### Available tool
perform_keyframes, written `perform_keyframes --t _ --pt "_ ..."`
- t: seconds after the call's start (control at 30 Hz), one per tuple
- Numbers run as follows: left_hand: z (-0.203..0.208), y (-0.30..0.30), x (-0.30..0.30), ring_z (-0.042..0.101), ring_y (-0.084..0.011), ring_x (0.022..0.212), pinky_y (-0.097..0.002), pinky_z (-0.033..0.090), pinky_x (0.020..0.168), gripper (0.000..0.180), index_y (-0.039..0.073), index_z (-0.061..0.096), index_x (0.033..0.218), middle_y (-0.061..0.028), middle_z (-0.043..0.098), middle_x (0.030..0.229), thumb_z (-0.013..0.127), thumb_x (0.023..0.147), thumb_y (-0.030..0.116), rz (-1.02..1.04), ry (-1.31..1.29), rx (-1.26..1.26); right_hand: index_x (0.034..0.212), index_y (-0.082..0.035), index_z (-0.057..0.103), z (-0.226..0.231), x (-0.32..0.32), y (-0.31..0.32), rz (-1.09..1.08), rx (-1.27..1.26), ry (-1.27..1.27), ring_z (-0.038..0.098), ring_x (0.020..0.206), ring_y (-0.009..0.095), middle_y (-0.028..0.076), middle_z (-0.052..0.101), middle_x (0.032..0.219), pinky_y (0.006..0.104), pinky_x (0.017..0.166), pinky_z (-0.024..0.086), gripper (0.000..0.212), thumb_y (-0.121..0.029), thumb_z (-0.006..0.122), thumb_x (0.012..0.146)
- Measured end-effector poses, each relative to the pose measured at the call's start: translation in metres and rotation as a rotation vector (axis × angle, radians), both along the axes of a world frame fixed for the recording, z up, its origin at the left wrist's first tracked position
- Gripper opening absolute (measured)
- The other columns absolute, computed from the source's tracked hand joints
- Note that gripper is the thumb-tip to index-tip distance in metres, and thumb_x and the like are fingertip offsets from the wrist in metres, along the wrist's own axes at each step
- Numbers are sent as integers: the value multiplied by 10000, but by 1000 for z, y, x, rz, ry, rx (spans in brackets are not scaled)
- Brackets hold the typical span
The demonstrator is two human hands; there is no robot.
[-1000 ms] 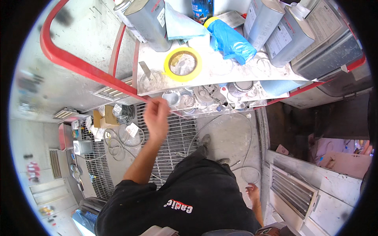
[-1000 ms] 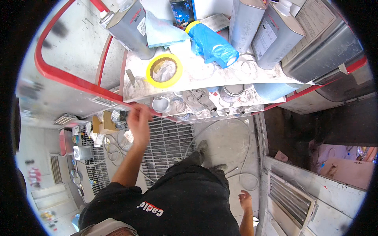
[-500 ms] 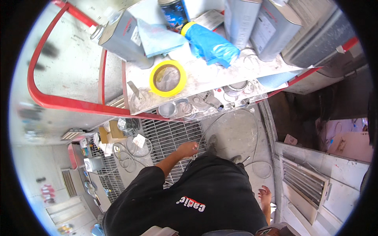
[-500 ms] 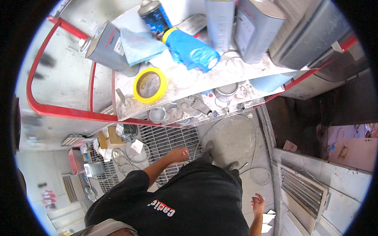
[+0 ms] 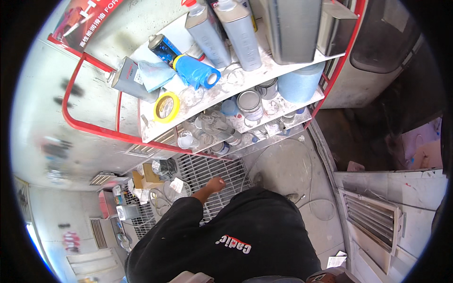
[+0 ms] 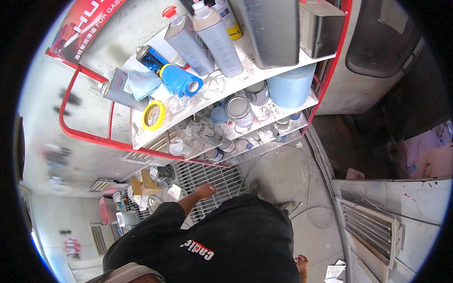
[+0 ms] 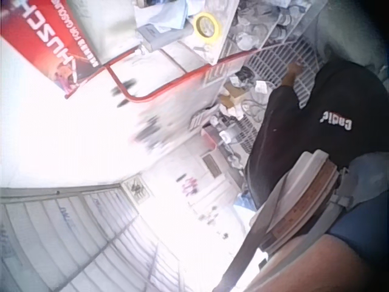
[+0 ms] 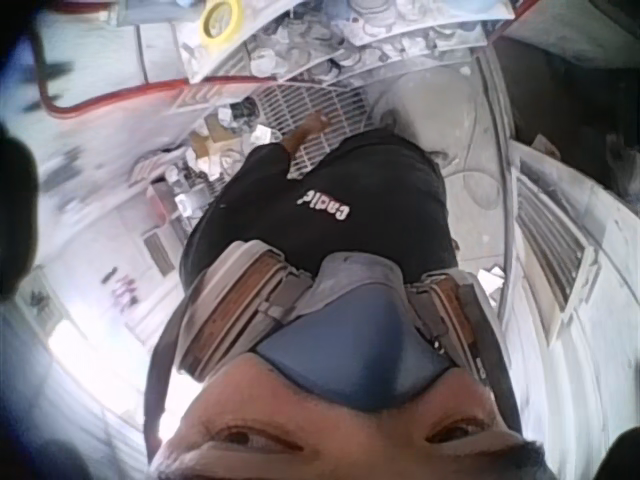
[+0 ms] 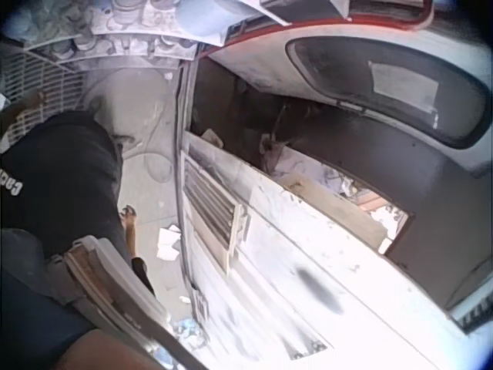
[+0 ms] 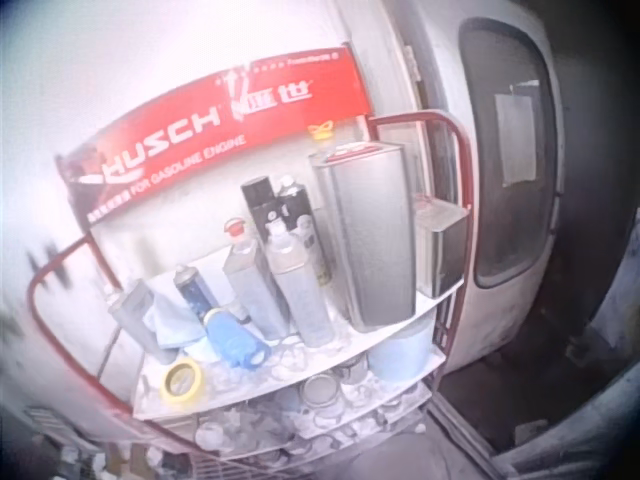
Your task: The person mixes paint in a small container using a wooden stick, then removes gloves and walks to a car. They inspect the car's hood and bumper area, touching the surface with a finger to check the finish.
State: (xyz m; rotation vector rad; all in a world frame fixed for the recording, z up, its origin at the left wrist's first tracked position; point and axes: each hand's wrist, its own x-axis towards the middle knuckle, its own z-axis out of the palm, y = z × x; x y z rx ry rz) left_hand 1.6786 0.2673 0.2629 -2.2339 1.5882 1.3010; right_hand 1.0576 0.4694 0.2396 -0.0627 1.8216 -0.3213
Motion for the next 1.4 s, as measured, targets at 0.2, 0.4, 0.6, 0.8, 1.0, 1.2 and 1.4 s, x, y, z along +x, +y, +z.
perform_keyframes --t 0.2,0.4,0.6,0.8,1.0,1.2,1.4 --pt "68 -5 -89 638 -225 767 -332 491 694 246 91 642 914 -76 665 803 592 798 301 57 45 -38 1099 -123 543 -27 -51 -31 -28 -34 -67 545 601 147 32 592 818 267 496 457 215 -136 475 895" --pt "88 35 -109 644 -223 773 -327 498 702 242 86 633 963 -82 666 829 581 817 271 116 42 -101 1103 -108 536 -41 -82 -84 14 -111 -109 524 578 127 40 576 822 245 455 420 224 -149 488 888" --pt "124 47 -74 649 -258 773 -350 516 700 244 71 639 988 -109 666 857 559 834 242 228 -180 -425 1079 -96 542 -34 -78 -116 64 -125 -116 509 547 112 47 579 793 235 435 392 244 -72 489 842" --pt "337 -90 -48 554 -174 654 -309 466 637 196 13 609 964 -80 586 716 592 853 172 466 -395 -1216 1075 -101 546 -26 -72 -130 106 -137 -75 520 550 116 48 588 786 243 451 410 244 -76 496 838" --pt "420 -167 -7 625 -243 832 -349 499 746 343 60 569 1115 -108 638 953 649 785 105 90 -630 -1235 1081 -99 549 -9 -46 -141 103 -201 -69 539 560 124 62 617 824 251 469 436 236 -112 513 847" --pt "397 -181 22 575 -350 989 -398 461 865 568 109 457 1290 -168 579 1125 645 754 91 12 -756 -1080 1072 -119 558 -1 -29 -112 51 -160 -32 570 585 136 49 632 827 275 488 456 210 -139 507 869" --pt "394 -190 49 598 -270 969 -357 475 836 570 119 441 1320 -122 597 1164 613 781 44 36 -463 -1094 1043 -137 569 16 -9 -74 359 -64 94 579 601 148 38 628 807 301 501 471 182 -144 449 907"
